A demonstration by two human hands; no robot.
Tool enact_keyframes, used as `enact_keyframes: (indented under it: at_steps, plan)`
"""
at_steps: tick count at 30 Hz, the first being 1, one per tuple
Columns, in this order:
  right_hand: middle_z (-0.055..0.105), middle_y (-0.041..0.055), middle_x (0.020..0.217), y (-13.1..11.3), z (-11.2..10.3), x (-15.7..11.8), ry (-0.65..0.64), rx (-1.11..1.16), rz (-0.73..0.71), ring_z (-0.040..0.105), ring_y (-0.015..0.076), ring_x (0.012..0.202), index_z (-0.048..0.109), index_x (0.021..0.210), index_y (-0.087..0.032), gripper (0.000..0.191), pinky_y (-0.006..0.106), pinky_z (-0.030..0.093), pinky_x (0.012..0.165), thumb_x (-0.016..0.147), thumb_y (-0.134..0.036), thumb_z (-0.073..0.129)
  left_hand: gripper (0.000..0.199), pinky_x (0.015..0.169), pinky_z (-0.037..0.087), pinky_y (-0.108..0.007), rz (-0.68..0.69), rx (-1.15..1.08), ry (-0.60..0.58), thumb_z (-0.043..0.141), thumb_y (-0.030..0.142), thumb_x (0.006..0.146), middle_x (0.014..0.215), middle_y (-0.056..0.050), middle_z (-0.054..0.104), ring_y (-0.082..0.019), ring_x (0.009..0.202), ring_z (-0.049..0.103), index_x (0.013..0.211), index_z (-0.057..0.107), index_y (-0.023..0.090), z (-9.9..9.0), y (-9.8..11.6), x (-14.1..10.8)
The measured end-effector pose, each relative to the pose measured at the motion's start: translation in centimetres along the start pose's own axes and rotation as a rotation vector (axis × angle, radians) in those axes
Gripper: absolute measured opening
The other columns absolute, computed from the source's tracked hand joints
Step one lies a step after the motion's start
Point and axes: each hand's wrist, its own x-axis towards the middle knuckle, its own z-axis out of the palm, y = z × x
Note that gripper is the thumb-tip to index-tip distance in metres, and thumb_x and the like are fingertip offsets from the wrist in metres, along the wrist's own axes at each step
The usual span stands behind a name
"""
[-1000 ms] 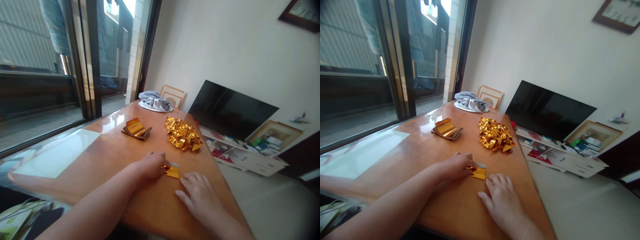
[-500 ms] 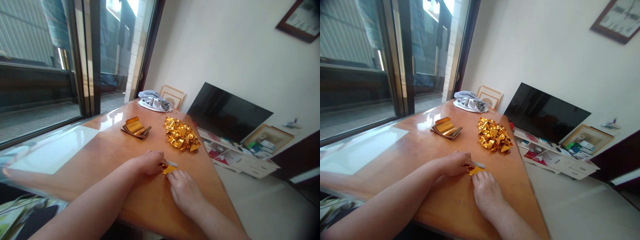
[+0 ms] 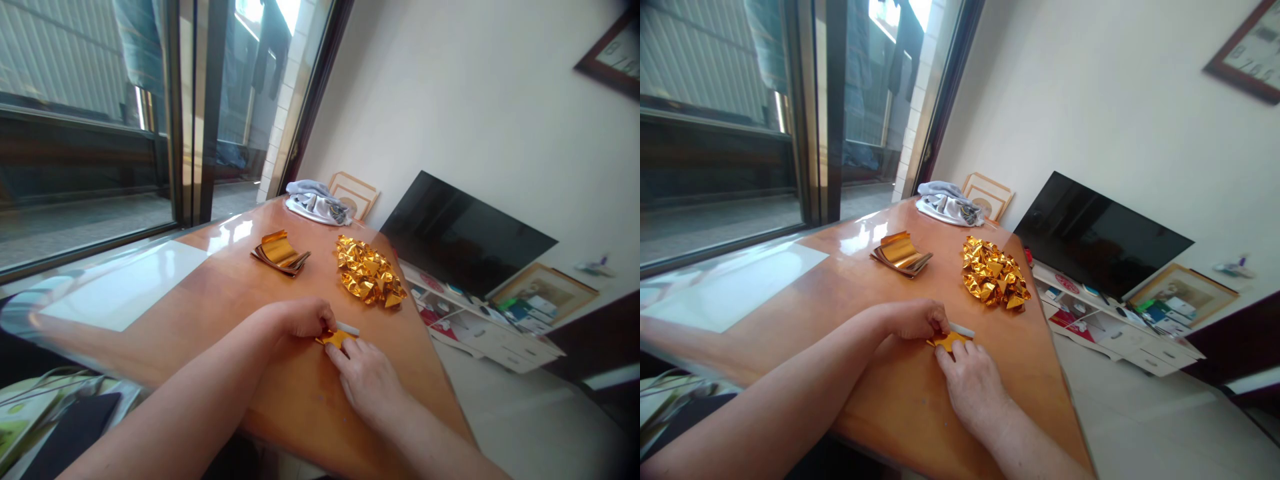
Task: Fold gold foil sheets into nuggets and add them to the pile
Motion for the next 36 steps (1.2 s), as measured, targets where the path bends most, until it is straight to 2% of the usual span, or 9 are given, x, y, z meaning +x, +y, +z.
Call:
enact_keyframes:
  at_steps: [9,18,24,28,33,36]
  plan:
    - [0.064,0.0082,0.103,0.3,-0.3,0.8,-0.03,0.019,-0.043,0.056,0.0227,0.09,0.06,0.128,-0.024,0.037,0.034,0.04,0.079,0.093,-0.013,0.054,0.03,0.066,0.047,-0.016,0.006,-0.087,-0.006,0.061,0.006,0.073,0.084,0.002,0.076,-0.012,0.073,0.063,0.093,0.08,0.02,0.5,-0.9,0.5]
    - [0.065,0.0101,0.11,-0.1,-0.5,1.6,-0.044,0.063,-0.057,0.057,0.0252,0.1,0.057,0.135,-0.025,0.047,0.035,0.043,0.086,0.09,-0.01,0.054,0.041,0.061,0.047,-0.017,-0.029,-0.126,-0.006,0.058,0.002,0.067,0.081,0.004,0.076,-0.012,0.071,0.064,0.095,0.08,0.022,0.5,-0.9,0.3]
    - [0.064,0.0105,0.115,-0.2,-0.4,1.9,-0.025,0.09,-0.074,0.056,0.0262,0.105,0.057,0.136,-0.026,0.047,0.037,0.044,0.091,0.091,-0.012,0.052,0.04,0.067,0.049,-0.018,-0.032,-0.101,-0.007,0.059,0.003,0.067,0.086,0.002,0.077,-0.013,0.073,0.064,0.095,0.08,0.021,0.3,-0.8,0.3]
    - [0.064,0.0102,0.114,0.1,-0.5,1.5,-0.032,0.138,-0.066,0.055,0.0264,0.106,0.059,0.133,-0.022,0.045,0.037,0.043,0.094,0.09,-0.013,0.054,0.038,0.073,0.05,-0.019,-0.028,-0.085,-0.008,0.06,0.004,0.069,0.09,0.001,0.076,-0.013,0.076,0.064,0.096,0.079,0.021,0.2,-0.6,0.3]
    - [0.065,0.0085,0.108,0.6,-0.7,0.5,-0.053,0.173,-0.016,0.054,0.0248,0.1,0.064,0.122,-0.019,0.032,0.036,0.043,0.091,0.093,-0.016,0.052,0.038,0.065,0.048,-0.018,-0.04,-0.067,-0.013,0.058,0.004,0.07,0.091,0.0,0.075,-0.013,0.074,0.063,0.096,0.079,0.02,0.1,-0.1,0.1]
    - [0.065,0.0083,0.105,1.0,-0.7,-0.4,-0.057,0.149,0.022,0.054,0.0248,0.1,0.064,0.124,-0.021,0.031,0.036,0.042,0.089,0.095,-0.018,0.053,0.036,0.065,0.047,-0.018,-0.049,-0.045,-0.013,0.057,0.004,0.069,0.088,0.001,0.074,-0.013,0.072,0.062,0.093,0.079,0.02,-0.1,0.2,-0.1]
